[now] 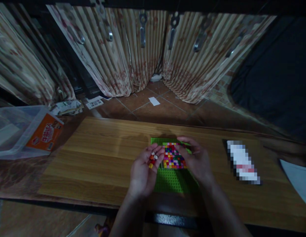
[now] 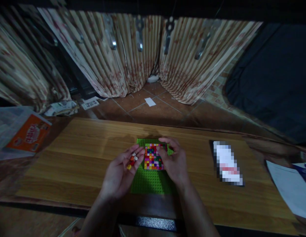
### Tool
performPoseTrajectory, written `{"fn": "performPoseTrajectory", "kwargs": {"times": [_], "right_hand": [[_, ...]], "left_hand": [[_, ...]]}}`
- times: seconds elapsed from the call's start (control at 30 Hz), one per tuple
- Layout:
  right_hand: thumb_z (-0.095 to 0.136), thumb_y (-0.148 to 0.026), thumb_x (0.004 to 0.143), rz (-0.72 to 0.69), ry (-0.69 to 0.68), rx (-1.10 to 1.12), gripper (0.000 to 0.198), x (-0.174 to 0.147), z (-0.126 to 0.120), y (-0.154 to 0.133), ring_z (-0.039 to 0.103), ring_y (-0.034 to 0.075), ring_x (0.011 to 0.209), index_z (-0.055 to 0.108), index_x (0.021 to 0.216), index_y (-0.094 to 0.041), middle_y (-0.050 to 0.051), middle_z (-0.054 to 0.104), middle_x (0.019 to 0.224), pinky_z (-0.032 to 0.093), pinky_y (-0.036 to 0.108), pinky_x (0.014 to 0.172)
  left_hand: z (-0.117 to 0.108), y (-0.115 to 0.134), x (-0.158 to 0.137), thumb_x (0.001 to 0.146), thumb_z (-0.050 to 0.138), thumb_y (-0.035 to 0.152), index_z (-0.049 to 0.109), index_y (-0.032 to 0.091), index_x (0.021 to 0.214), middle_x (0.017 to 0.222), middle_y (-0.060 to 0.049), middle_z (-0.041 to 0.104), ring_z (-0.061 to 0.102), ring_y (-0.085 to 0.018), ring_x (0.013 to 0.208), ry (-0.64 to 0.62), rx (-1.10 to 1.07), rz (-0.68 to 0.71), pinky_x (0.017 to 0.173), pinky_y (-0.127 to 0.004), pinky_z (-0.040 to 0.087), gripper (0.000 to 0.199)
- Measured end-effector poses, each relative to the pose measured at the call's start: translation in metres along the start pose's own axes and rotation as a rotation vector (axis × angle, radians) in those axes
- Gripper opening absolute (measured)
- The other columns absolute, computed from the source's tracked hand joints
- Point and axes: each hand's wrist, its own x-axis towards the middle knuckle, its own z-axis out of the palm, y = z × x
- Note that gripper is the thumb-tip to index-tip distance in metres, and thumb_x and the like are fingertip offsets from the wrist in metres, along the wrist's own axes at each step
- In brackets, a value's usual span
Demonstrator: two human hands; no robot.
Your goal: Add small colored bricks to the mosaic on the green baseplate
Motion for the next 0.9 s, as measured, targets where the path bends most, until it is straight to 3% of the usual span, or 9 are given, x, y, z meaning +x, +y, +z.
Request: {"fn": "performPoseTrajectory", "kwargs": {"times": [0.1,0.23,0.37,0.57,0.9], "right_hand": [[0.064,-0.030,0.082,-0.241,0.026,-0.090,0.013,-0.004,-0.003,-0.018,0.057,0.024,0.110,0.070,0.094,-0.028,0.005,0.063,0.114,0.043,0.044,0.098],[0.064,-0.026,0.084,-0.391,-0.181,-0.265,0.014,-0.015,0.001,-0.043,0.054,0.024,0.113,0.070,0.096,-0.031,0.003,0.060,0.119,0.045,0.045,0.095],[0.064,-0.022,0.084,-0.422,-0.236,-0.370,0.015,-0.021,0.011,-0.048,0.052,0.026,0.111,0.071,0.094,-0.030,0.005,0.059,0.117,0.046,0.049,0.092],[0.062,-0.020,0.084,-0.455,-0.256,-0.401,0.013,-0.023,0.018,-0.043,0.052,0.026,0.108,0.070,0.091,-0.028,0.005,0.060,0.116,0.044,0.050,0.092],[0.050,-0.019,0.092,-0.470,-0.243,-0.415,0.015,-0.024,0.021,-0.044,0.050,0.026,0.111,0.064,0.093,-0.024,0.006,0.059,0.119,0.044,0.046,0.093]], "left_hand": [[0.001,-0.001,0.000,0.083,0.053,0.013,0.071,0.010,0.081,0.092,-0.013,0.071,0.067,-0.019,0.089,-0.019,-0.028,-0.011,0.083,-0.030,0.054,0.018],[0.001,-0.001,-0.002,0.084,0.051,0.015,0.071,0.011,0.081,0.088,-0.010,0.070,0.066,-0.016,0.084,-0.066,-0.070,-0.015,0.077,-0.026,0.054,0.021],[0.001,0.000,-0.003,0.083,0.053,0.016,0.071,0.012,0.082,0.088,-0.008,0.070,0.064,-0.015,0.081,-0.088,-0.081,-0.025,0.068,-0.022,0.052,0.019],[0.001,0.001,-0.004,0.078,0.059,0.018,0.073,0.013,0.086,0.097,-0.008,0.070,0.064,-0.015,0.088,-0.149,-0.057,-0.027,0.068,-0.020,0.051,0.017],[0.000,-0.003,-0.003,0.072,0.068,0.017,0.070,0.013,0.079,0.086,-0.005,0.068,0.061,-0.011,0.076,-0.097,-0.011,0.007,0.068,-0.020,0.049,0.009]]}}
